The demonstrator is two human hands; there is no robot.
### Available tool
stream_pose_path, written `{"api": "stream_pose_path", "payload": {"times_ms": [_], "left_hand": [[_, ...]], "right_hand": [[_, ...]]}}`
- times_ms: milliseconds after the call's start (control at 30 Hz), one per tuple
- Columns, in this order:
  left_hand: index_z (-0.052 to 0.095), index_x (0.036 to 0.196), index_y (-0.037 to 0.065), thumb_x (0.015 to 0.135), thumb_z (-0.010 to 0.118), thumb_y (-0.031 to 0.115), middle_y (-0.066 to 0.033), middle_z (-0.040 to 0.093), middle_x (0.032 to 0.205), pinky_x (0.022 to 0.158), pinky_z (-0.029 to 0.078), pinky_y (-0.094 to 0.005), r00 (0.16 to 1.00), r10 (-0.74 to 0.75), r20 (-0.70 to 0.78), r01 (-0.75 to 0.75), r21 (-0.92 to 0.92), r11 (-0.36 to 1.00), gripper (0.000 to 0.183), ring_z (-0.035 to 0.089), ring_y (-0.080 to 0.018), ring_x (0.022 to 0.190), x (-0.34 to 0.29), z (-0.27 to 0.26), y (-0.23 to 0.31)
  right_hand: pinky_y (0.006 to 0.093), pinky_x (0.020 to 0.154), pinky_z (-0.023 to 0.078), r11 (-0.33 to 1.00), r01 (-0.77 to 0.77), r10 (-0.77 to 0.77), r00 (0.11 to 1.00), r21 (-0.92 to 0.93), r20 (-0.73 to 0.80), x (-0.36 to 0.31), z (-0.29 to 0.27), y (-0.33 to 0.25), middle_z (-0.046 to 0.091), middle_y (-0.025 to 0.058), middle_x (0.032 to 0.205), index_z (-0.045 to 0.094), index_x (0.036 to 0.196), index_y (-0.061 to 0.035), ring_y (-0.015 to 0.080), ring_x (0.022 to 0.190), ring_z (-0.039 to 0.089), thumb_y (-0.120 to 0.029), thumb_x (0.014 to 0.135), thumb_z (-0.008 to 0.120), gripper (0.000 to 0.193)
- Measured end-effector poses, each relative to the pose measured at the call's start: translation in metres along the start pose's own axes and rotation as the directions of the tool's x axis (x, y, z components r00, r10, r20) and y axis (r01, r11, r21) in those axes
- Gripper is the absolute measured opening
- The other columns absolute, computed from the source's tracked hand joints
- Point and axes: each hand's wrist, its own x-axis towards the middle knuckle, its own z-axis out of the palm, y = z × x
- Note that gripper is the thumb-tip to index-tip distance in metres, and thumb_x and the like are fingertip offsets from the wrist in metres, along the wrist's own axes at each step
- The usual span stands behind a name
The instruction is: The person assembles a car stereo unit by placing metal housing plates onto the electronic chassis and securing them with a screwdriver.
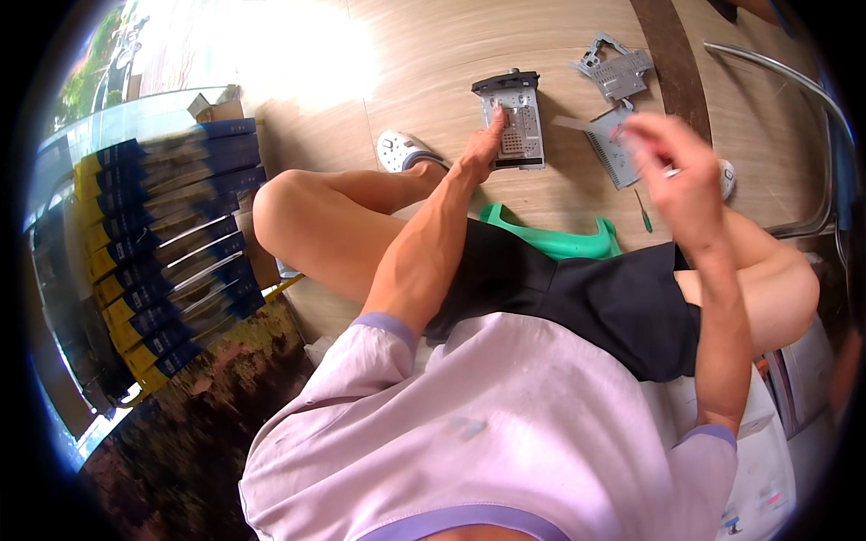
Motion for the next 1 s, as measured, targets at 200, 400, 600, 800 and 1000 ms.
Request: {"api": "stream_pose_path", "payload": {"times_ms": [200,400,600,800,1000], "left_hand": [[0.058,0.137,-0.008,0.086,0.063,0.079,-0.0203,0.070,0.125,0.096,0.056,-0.0448,1.000,-0.001,0.012,0.000,0.015,1.000,0.100,0.070,-0.0292,0.113,0.003,-0.004,-0.002],[0.062,0.135,-0.005,0.086,0.062,0.082,-0.0208,0.069,0.129,0.101,0.051,-0.0459,0.997,0.028,-0.077,-0.024,0.054,0.998,0.100,0.067,-0.0307,0.118,0.004,0.003,-0.006],[0.063,0.136,-0.004,0.086,0.060,0.082,-0.0216,0.067,0.133,0.109,0.046,-0.0455,1.000,0.009,0.024,-0.008,-0.005,1.000,0.099,0.063,-0.0309,0.124,-0.003,0.007,-0.002],[0.063,0.135,-0.005,0.086,0.058,0.083,-0.0231,0.066,0.134,0.111,0.044,-0.0459,1.000,0.012,0.002,-0.012,0.022,1.000,0.102,0.062,-0.0321,0.126,0.000,0.008,-0.003],[0.059,0.139,-0.007,0.084,0.057,0.086,-0.0257,0.063,0.138,0.118,0.035,-0.0473,1.000,0.007,-0.023,-0.006,0.056,0.998,0.108,0.053,-0.0359,0.136,0.003,0.004,-0.005]], "right_hand": [[0.0378,0.080,0.059,0.943,0.324,-0.286,0.904,-0.074,0.318,-0.034,0.066,0.017,0.070,0.0141,0.109,0.067,0.109,0.0001,0.0321,0.095,0.072,0.003,0.088,0.070,0.021],[0.0391,0.079,0.060,0.908,0.411,-0.367,0.876,-0.086,0.313,-0.032,0.083,0.020,0.068,0.0156,0.112,0.065,0.106,0.0003,0.0332,0.093,0.072,0.002,0.087,0.068,0.020],[0.0389,0.080,0.060,0.888,0.433,-0.358,0.863,-0.156,0.357,-0.030,0.090,0.028,0.069,0.0156,0.113,0.067,0.109,0.0010,0.0321,0.092,0.072,0.002,0.086,0.066,0.023],[0.0390,0.080,0.060,0.880,0.442,-0.352,0.853,-0.173,0.386,-0.030,0.092,0.032,0.069,0.0159,0.113,0.066,0.109,0.0016,0.0318,0.091,0.072,0.004,0.083,0.066,0.025],[0.0390,0.079,0.060,0.876,0.449,-0.356,0.849,-0.178,0.389,-0.029,0.089,0.027,0.068,0.0158,0.113,0.066,0.106,0.0014,0.0316,0.091,0.072,0.005,0.082,0.067,0.025]]}}
